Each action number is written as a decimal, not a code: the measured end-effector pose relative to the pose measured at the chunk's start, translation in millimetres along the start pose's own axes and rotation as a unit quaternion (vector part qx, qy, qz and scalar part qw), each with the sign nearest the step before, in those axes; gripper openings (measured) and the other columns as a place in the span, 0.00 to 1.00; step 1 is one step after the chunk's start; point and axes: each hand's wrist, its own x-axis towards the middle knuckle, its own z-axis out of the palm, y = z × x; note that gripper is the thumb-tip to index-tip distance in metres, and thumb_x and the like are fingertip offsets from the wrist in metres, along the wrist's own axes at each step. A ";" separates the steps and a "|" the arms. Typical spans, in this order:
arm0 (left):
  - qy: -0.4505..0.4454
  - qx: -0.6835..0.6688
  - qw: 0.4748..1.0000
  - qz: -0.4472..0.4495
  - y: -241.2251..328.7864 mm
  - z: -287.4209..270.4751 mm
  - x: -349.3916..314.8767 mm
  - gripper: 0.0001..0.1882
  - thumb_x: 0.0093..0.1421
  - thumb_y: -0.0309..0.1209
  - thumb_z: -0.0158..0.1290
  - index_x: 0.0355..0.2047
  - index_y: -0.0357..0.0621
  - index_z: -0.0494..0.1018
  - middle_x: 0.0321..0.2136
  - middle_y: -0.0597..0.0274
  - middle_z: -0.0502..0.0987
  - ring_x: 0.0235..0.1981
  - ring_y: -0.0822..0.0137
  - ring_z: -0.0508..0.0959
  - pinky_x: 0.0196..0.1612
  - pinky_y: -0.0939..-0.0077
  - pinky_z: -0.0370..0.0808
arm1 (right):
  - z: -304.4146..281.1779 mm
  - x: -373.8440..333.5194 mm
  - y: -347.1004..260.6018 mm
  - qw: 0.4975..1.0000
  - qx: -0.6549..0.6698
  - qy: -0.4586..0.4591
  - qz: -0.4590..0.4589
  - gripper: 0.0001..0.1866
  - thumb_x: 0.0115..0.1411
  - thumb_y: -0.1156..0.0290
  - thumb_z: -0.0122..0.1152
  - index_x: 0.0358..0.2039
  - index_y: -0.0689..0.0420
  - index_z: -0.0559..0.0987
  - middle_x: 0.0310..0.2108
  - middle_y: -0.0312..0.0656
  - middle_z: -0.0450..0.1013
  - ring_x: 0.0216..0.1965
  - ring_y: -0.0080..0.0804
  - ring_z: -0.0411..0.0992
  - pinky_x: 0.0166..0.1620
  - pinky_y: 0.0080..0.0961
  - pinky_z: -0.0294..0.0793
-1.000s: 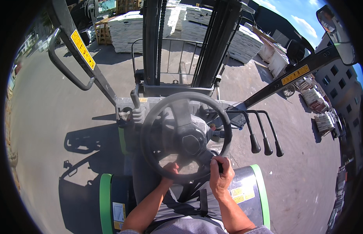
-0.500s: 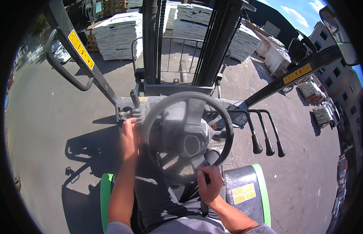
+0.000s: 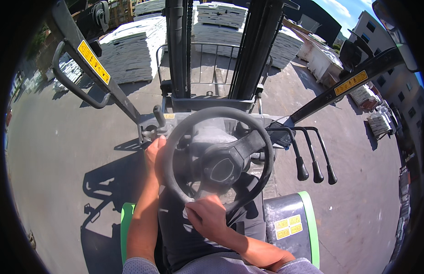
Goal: The person operates a forklift in an outdoor yard, steering and using the control levers to maneuver the vehicle. The forklift forks remain empty throughout the clip as the operator navigates between stacks of materials.
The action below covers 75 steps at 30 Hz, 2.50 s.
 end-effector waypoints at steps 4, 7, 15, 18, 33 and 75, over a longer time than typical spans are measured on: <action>0.006 -0.016 1.000 0.008 -12.2 -3.2 9.8 0.25 0.71 0.46 0.46 0.28 0.36 0.76 0.19 0.46 0.74 0.21 0.54 0.70 0.32 0.56 0.71 | -12.2 -6.9 4.8 1.000 -0.013 0.009 0.015 0.07 0.51 0.79 0.71 0.32 0.56 0.84 0.25 0.38 0.76 0.28 0.39 0.74 0.37 0.35 0.71; 0.003 -0.008 1.000 0.018 -20.3 -6.0 16.4 0.25 0.71 0.46 0.46 0.28 0.36 0.75 0.19 0.46 0.75 0.21 0.53 0.70 0.32 0.56 0.71 | -29.3 -14.7 16.9 0.998 -0.052 0.021 0.021 0.08 0.52 0.82 0.69 0.33 0.58 0.83 0.25 0.40 0.75 0.27 0.39 0.72 0.37 0.33 0.71; -0.008 -0.024 1.000 0.017 -20.0 -11.8 25.0 0.25 0.71 0.45 0.46 0.27 0.35 0.74 0.18 0.46 0.72 0.21 0.55 0.68 0.31 0.57 0.70 | -78.1 49.0 61.8 0.941 -0.017 0.266 0.211 0.05 0.62 0.79 0.65 0.39 0.62 0.82 0.30 0.42 0.78 0.31 0.26 0.75 0.36 0.25 0.74; -0.013 -0.036 0.999 0.032 -20.6 -15.6 27.8 0.25 0.71 0.45 0.46 0.26 0.34 0.73 0.18 0.47 0.72 0.21 0.56 0.68 0.30 0.57 0.69 | -66.3 122.2 75.0 0.943 0.002 0.285 0.175 0.05 0.64 0.75 0.65 0.40 0.61 0.82 0.31 0.40 0.80 0.34 0.23 0.77 0.38 0.23 0.76; -0.010 -0.034 0.998 0.044 -40.2 -15.7 36.5 0.25 0.73 0.42 0.46 0.25 0.35 0.71 0.17 0.45 0.67 0.21 0.54 0.60 0.29 0.55 0.67 | 90.1 83.4 -11.9 0.993 0.017 0.033 -0.109 0.13 0.50 0.75 0.72 0.37 0.53 0.81 0.26 0.38 0.72 0.29 0.39 0.72 0.36 0.34 0.71; 0.029 -0.042 0.992 0.111 -47.4 -6.5 25.5 0.26 0.74 0.42 0.46 0.23 0.34 0.66 0.15 0.56 0.63 0.21 0.64 0.60 0.28 0.61 0.63 | -232.7 93.2 187.0 0.853 -0.358 0.365 0.108 0.17 0.75 0.57 0.55 0.44 0.59 0.83 0.38 0.39 0.81 0.37 0.26 0.78 0.41 0.23 0.77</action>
